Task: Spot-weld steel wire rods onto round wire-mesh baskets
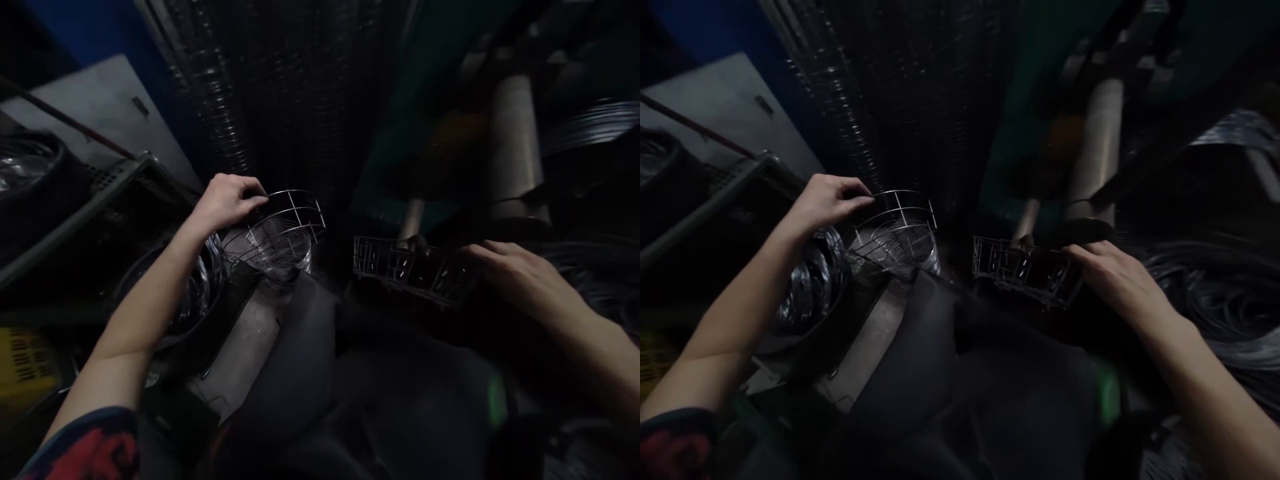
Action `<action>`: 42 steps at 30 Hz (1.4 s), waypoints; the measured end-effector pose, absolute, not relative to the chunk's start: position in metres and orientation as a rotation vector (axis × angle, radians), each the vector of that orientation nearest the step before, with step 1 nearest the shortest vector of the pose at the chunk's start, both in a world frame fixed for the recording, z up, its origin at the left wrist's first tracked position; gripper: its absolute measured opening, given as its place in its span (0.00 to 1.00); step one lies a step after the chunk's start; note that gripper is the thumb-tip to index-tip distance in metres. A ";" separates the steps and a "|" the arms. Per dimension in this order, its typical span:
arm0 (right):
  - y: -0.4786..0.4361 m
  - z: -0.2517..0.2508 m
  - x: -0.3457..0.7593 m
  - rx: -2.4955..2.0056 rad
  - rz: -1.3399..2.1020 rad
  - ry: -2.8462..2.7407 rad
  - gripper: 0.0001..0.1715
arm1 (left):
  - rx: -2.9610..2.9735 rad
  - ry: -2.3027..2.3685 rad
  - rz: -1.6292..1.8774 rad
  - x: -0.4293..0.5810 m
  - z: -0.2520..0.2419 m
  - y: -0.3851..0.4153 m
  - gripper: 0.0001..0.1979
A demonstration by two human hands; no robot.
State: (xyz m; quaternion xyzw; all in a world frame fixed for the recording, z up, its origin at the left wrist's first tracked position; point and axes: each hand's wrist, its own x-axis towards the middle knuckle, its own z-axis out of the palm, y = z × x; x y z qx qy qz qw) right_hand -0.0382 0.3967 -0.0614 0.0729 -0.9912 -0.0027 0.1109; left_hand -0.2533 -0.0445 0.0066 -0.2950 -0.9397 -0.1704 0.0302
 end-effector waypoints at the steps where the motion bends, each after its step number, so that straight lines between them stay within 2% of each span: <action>1: 0.394 -0.061 -0.032 0.263 -0.014 -2.880 0.17 | -0.854 -2.893 -0.449 -0.254 -0.007 -0.047 0.09; 6: 0.353 -0.062 -0.007 0.346 0.008 -2.789 0.15 | -0.862 -2.949 -0.329 -0.228 -0.118 -0.035 0.09; 11: 0.303 -0.039 0.021 0.163 0.637 -2.778 0.07 | -0.932 -3.043 -0.331 -0.200 -0.214 -0.035 0.12; 16: 0.286 -0.012 0.063 -0.561 1.126 -2.676 0.08 | -0.980 -3.085 -0.358 -0.212 -0.234 -0.047 0.12; 18: 0.277 -0.026 0.080 -0.874 1.350 -2.490 0.13 | -1.038 -3.079 -0.358 -0.220 -0.228 -0.045 0.15; 21: 0.270 -0.074 0.100 -1.080 1.647 -2.276 0.24 | -1.114 -3.043 -0.367 -0.233 -0.227 -0.042 0.18; 23: 0.280 -0.104 0.109 -1.079 1.537 -2.354 0.27 | -1.145 -3.023 -0.375 -0.244 -0.241 -0.045 0.21; 26: 0.316 -0.106 0.111 -0.869 1.055 -2.587 0.19 | -1.130 -3.092 -0.402 -0.257 -0.273 -0.055 0.23; 29: 0.367 -0.053 0.086 -0.601 0.610 -2.500 0.13 | -1.065 -3.107 -0.410 -0.253 -0.284 -0.053 0.25; 31: 0.404 -0.004 0.047 -0.482 0.351 -2.391 0.13 | -0.980 -3.069 -0.501 -0.238 -0.269 -0.037 0.26; 34: 0.452 0.052 -0.031 -0.458 -0.016 -2.408 0.12 | -0.895 -3.044 -1.016 -0.201 -0.220 0.005 0.30; 38: 0.481 0.076 -0.113 -0.527 -0.574 -2.702 0.15 | -1.219 -2.993 -1.929 -0.142 -0.152 0.055 0.26; 42: 0.474 0.079 -0.130 -0.538 -0.815 -2.866 0.18 | -1.495 -2.897 -2.121 -0.110 -0.133 0.076 0.22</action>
